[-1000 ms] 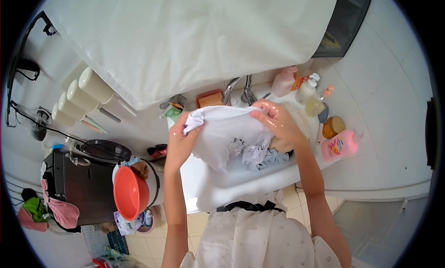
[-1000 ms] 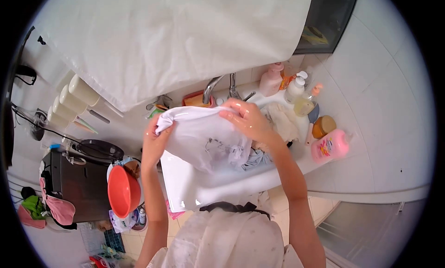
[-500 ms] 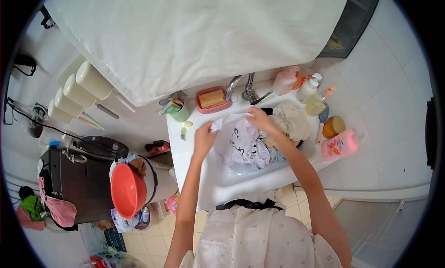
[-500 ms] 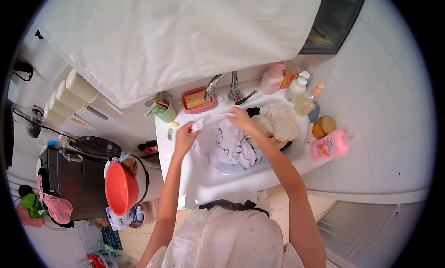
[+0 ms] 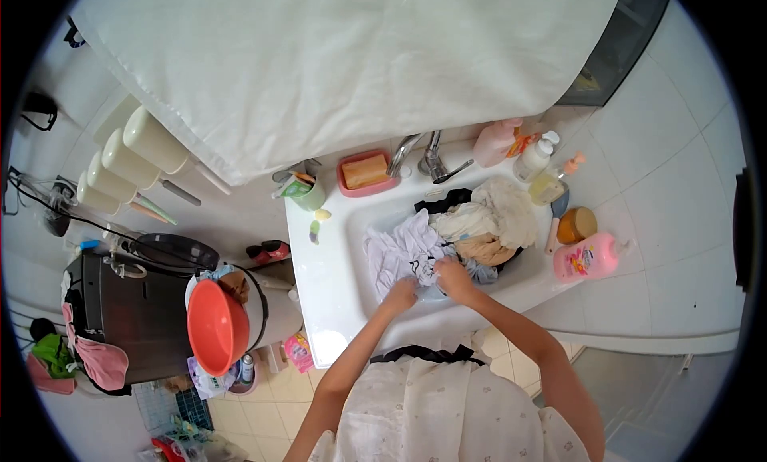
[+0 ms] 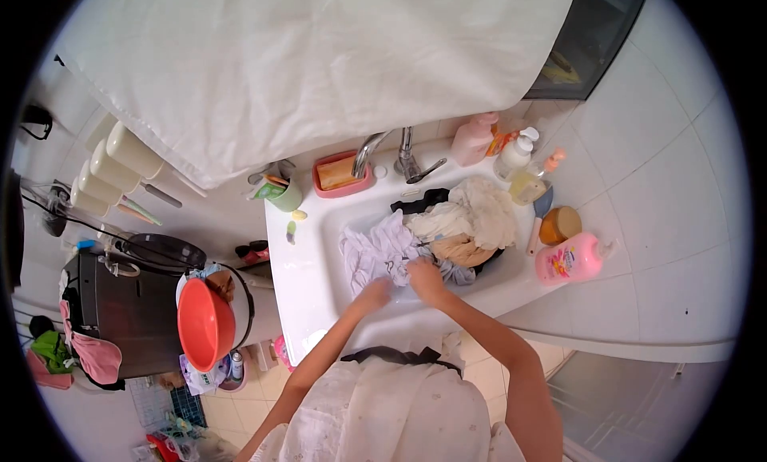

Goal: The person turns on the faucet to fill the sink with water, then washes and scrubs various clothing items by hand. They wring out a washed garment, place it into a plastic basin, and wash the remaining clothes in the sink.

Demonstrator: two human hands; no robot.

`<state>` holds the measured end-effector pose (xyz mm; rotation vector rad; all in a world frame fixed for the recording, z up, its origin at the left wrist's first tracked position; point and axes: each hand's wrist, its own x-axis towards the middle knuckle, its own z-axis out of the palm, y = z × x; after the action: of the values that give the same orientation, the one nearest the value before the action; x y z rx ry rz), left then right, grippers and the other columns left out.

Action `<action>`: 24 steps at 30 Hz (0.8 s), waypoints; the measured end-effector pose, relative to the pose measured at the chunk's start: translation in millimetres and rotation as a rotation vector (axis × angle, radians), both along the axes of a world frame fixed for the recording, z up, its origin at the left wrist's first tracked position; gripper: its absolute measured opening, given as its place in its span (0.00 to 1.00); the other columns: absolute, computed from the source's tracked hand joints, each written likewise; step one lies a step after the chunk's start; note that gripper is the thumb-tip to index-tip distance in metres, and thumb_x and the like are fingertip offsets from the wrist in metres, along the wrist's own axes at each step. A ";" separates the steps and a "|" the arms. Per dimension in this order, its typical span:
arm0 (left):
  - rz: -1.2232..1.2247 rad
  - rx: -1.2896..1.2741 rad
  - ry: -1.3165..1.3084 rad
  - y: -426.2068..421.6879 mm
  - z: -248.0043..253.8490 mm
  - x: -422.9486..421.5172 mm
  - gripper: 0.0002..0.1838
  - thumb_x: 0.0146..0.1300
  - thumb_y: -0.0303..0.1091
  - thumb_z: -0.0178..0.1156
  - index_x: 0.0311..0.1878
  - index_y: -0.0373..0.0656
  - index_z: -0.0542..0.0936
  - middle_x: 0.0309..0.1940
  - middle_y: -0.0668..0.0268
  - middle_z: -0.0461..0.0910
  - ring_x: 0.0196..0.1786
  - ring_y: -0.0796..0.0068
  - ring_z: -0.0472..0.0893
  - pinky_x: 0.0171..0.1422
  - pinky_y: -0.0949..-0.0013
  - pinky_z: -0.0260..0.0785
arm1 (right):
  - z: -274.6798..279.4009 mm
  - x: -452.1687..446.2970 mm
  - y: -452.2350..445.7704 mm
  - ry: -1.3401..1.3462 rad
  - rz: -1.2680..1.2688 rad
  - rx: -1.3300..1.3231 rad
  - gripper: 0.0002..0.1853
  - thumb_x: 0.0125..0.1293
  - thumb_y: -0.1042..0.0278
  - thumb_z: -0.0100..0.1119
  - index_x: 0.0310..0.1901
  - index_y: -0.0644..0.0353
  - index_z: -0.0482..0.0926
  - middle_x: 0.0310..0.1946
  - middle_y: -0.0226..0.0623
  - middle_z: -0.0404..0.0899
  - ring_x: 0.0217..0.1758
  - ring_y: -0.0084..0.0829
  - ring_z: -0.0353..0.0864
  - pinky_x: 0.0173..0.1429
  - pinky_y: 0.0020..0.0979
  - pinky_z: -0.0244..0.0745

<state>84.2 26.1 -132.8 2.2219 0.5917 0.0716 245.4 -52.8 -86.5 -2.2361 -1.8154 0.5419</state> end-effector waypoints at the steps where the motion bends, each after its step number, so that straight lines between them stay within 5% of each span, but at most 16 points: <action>1: 0.097 -0.045 0.112 -6.4 0.9 4.7 0.24 0.43 0.31 0.60 0.44 0.32 0.68 0.37 0.48 0.71 0.46 0.49 0.69 0.50 0.59 0.63 | 7.6 2.8 3.1 0.001 0.001 0.003 0.17 0.45 0.69 0.59 0.39 0.64 0.72 0.39 0.43 0.70 0.48 0.39 0.68 0.46 0.34 0.65; 3: 0.236 -0.004 0.029 -19.1 -3.6 8.9 0.25 0.44 0.34 0.61 0.45 0.31 0.66 0.39 0.47 0.70 0.47 0.49 0.68 0.50 0.58 0.62 | 52.8 9.3 15.4 0.466 -0.075 0.186 0.10 0.49 0.73 0.53 0.34 0.67 0.74 0.28 0.41 0.75 0.33 0.32 0.75 0.36 0.28 0.68; 6: 0.529 0.043 -0.162 -25.1 7.9 21.3 0.25 0.47 0.39 0.61 0.44 0.32 0.67 0.37 0.49 0.70 0.45 0.51 0.69 0.47 0.59 0.62 | 104.5 8.9 28.4 0.651 -0.143 0.227 0.09 0.52 0.76 0.48 0.34 0.68 0.75 0.23 0.36 0.75 0.25 0.25 0.73 0.31 0.25 0.68; 8: 0.688 0.051 -0.263 -17.8 22.9 24.7 0.23 0.49 0.41 0.61 0.42 0.33 0.68 0.34 0.51 0.72 0.42 0.53 0.71 0.45 0.60 0.63 | 125.9 12.7 36.1 0.769 -0.127 0.153 0.10 0.55 0.75 0.46 0.37 0.66 0.75 0.27 0.33 0.75 0.29 0.19 0.71 0.34 0.23 0.67; 10: 0.822 -0.321 -0.312 -0.1 36.7 22.4 0.15 0.54 0.39 0.57 0.37 0.36 0.70 0.28 0.54 0.74 0.33 0.60 0.73 0.40 0.63 0.65 | 156.1 12.9 38.3 1.144 -0.198 0.042 0.09 0.55 0.76 0.46 0.37 0.63 0.76 0.30 0.30 0.75 0.31 0.18 0.71 0.36 0.20 0.66; 11: 0.842 -0.256 -0.430 3.2 41.0 21.8 0.11 0.59 0.37 0.51 0.33 0.37 0.71 0.23 0.58 0.75 0.27 0.66 0.73 0.36 0.66 0.65 | 167.3 13.8 38.9 1.173 -0.210 0.039 0.07 0.55 0.75 0.48 0.37 0.59 0.73 0.31 0.28 0.73 0.33 0.16 0.70 0.37 0.18 0.66; 14: 0.880 -0.185 -0.451 22.2 46.9 10.7 0.12 0.62 0.36 0.46 0.33 0.36 0.70 0.24 0.59 0.75 0.28 0.69 0.74 0.35 0.67 0.66 | 202.1 11.1 41.0 1.367 -0.231 0.167 0.06 0.56 0.74 0.49 0.36 0.58 0.70 0.30 0.26 0.71 0.33 0.16 0.70 0.37 0.18 0.66; 15: 0.919 -0.507 -0.712 29.8 49.4 6.6 0.13 0.63 0.37 0.42 0.33 0.37 0.70 0.24 0.61 0.75 0.28 0.70 0.75 0.36 0.68 0.67 | 216.7 10.8 40.0 1.424 -0.202 0.178 0.06 0.56 0.73 0.50 0.37 0.57 0.68 0.30 0.24 0.69 0.33 0.15 0.69 0.36 0.18 0.66; 19: 0.835 -0.697 -0.830 51.0 126.0 -24.1 0.12 0.64 0.36 0.42 0.32 0.36 0.68 0.24 0.62 0.74 0.30 0.70 0.75 0.41 0.68 0.68 | 256.1 6.1 38.1 1.442 -0.163 0.258 0.06 0.56 0.73 0.50 0.36 0.57 0.68 0.28 0.25 0.69 0.31 0.14 0.68 0.33 0.18 0.65; 22: 0.563 -0.696 -0.486 47.1 142.6 -31.8 0.14 0.62 0.39 0.47 0.41 0.37 0.65 0.28 0.62 0.73 0.35 0.68 0.76 0.47 0.67 0.67 | 272.5 -1.2 39.0 1.403 -0.103 0.292 0.06 0.56 0.73 0.51 0.36 0.58 0.67 0.28 0.25 0.68 0.31 0.13 0.67 0.33 0.17 0.64; 24: 0.376 -0.195 -0.384 23.8 135.5 -21.0 0.21 0.55 0.41 0.57 0.42 0.35 0.65 0.32 0.61 0.73 0.36 0.66 0.75 0.43 0.69 0.68 | 281.0 -5.0 40.6 1.419 -0.057 0.317 0.07 0.55 0.75 0.52 0.36 0.58 0.67 0.29 0.25 0.68 0.31 0.13 0.67 0.34 0.17 0.64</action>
<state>63.2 49.9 2.7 1.8200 0.7554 0.5941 240.4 -12.3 194.5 -1.0421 -0.9266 1.2497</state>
